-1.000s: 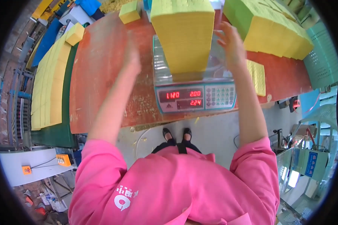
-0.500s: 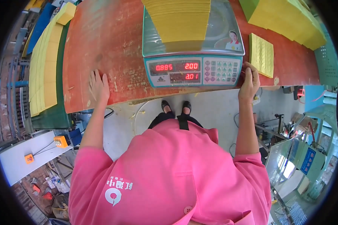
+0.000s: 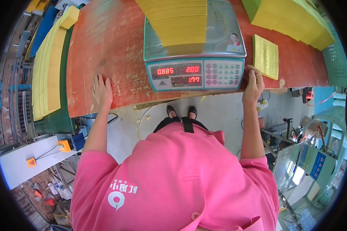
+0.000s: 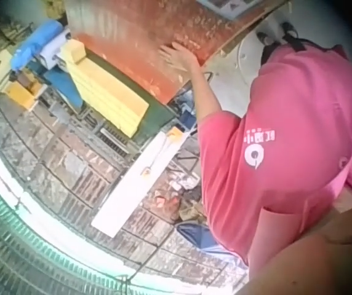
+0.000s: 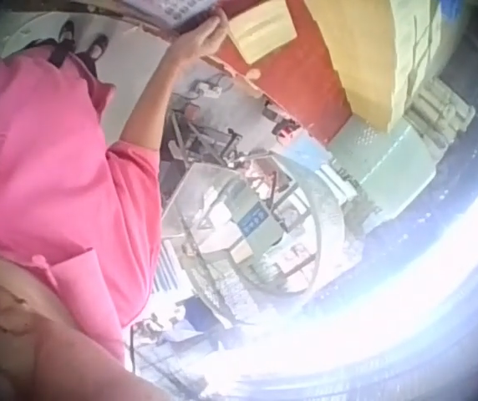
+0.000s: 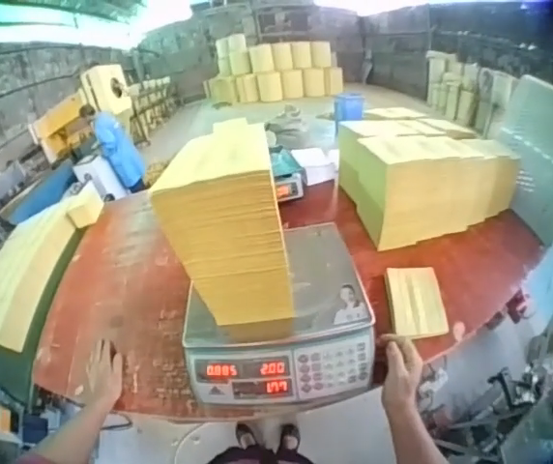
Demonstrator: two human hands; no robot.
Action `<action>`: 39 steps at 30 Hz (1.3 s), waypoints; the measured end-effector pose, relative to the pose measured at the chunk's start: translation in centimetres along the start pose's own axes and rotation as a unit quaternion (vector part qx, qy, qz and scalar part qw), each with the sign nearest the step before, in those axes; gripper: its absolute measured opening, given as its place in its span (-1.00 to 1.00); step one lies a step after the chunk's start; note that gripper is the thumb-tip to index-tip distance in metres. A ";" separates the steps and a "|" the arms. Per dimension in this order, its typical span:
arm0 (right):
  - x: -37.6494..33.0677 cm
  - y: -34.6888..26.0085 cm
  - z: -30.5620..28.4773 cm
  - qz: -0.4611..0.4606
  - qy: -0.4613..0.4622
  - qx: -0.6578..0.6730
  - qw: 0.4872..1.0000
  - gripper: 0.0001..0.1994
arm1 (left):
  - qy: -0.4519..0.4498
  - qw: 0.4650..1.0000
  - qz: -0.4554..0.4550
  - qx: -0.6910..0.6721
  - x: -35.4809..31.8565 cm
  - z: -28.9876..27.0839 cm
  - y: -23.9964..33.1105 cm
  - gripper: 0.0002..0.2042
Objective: Weighing stacks of yellow paper blocks using a digital scale to reach a target count/weight and organizing them on a workbench.
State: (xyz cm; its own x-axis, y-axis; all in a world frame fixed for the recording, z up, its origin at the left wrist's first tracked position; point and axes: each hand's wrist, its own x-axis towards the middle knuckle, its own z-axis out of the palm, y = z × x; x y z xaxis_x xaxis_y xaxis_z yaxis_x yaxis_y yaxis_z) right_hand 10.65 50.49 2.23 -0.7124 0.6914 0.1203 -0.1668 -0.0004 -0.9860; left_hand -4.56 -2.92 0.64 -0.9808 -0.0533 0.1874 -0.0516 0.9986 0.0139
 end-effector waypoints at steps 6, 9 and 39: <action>0.2 0.0 -0.1 0.008 -0.012 -0.020 1.000 -0.79 | -0.039 0.998 0.007 -0.045 0.8 -0.9 0.5 -0.45; 0.5 0.4 0.3 -0.021 -0.009 -0.048 0.999 -0.79 | 0.021 0.998 0.022 -0.050 0.4 0.7 -0.7 -0.47; -17.0 0.1 31.0 -0.176 -0.314 -0.260 0.896 -0.72 | 0.105 0.878 0.377 -0.275 47.4 -2.5 13.1 -0.77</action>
State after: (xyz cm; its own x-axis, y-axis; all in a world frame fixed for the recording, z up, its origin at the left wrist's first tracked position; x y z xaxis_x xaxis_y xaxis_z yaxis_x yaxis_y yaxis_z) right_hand 1.66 16.34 3.69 -0.9483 0.0387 0.3149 -0.2332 0.5879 -0.7746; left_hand -51.26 7.65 12.15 -0.6381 0.5645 0.5236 0.7526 0.6008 0.2695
